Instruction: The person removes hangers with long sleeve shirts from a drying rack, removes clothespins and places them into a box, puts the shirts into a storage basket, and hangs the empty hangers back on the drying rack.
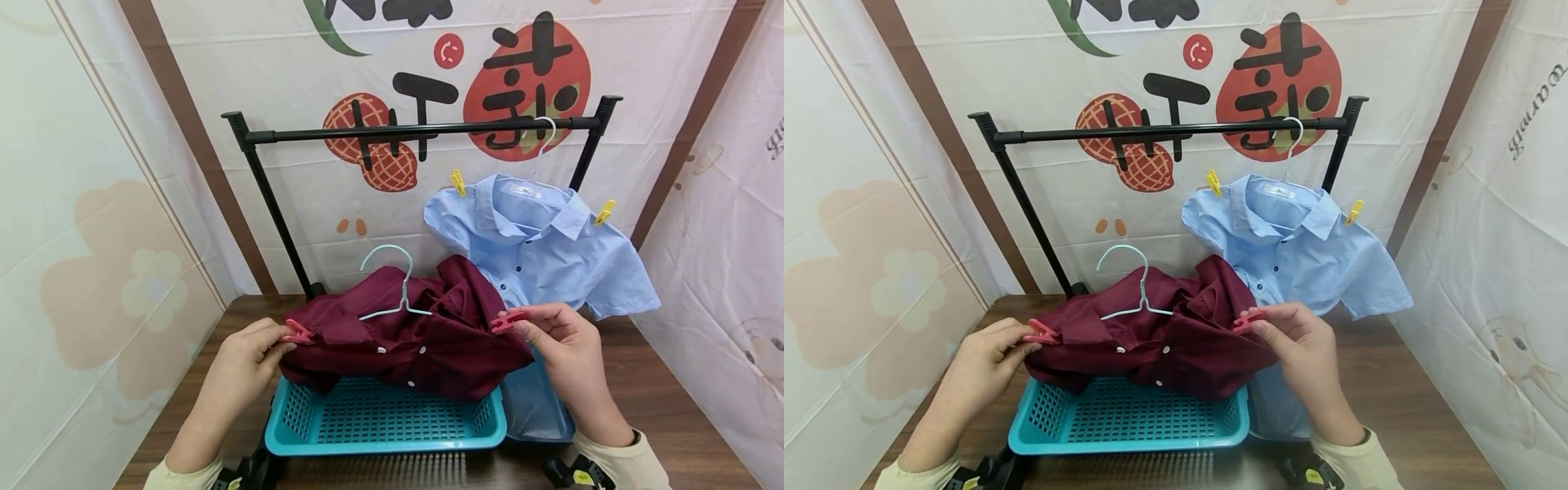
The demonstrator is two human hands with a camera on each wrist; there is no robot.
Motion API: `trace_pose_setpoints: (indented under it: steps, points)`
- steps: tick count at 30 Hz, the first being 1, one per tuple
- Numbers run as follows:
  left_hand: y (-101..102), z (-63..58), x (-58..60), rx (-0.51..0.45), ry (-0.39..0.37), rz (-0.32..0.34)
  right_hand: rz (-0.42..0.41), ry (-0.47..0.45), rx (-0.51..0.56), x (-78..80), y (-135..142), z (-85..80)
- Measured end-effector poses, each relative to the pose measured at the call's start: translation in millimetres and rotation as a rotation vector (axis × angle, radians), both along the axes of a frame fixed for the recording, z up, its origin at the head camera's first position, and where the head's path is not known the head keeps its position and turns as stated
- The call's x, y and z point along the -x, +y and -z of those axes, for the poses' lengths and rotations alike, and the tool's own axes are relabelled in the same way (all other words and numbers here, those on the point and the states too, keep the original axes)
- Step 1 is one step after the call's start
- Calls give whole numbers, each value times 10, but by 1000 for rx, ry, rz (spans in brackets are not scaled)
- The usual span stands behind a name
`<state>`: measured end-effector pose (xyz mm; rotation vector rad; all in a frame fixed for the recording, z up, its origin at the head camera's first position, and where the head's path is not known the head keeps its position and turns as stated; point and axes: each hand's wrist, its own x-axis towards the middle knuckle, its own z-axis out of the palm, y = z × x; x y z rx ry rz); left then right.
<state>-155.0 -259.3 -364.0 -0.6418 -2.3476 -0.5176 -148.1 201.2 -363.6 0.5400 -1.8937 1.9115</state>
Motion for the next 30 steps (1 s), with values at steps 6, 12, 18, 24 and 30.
trace_pose_setpoints:
  steps: [6, 12, 18, 24, 30]
  points:
    - [-40, -17, -7, -12, 6, -17, 63, 14, -1, 26, 113, -46]
    - [-68, -47, -8, -20, 0, -33, 99, 6, -7, 77, 245, -60]
    - [-88, -57, -29, -16, -4, -56, 165, -73, 0, 156, 386, -12]
    - [-99, -68, -46, -22, 1, -72, 190, -143, -58, 279, 489, 87]
    - [-96, -75, -41, -21, -4, -77, 269, -171, -210, 407, 544, 229]
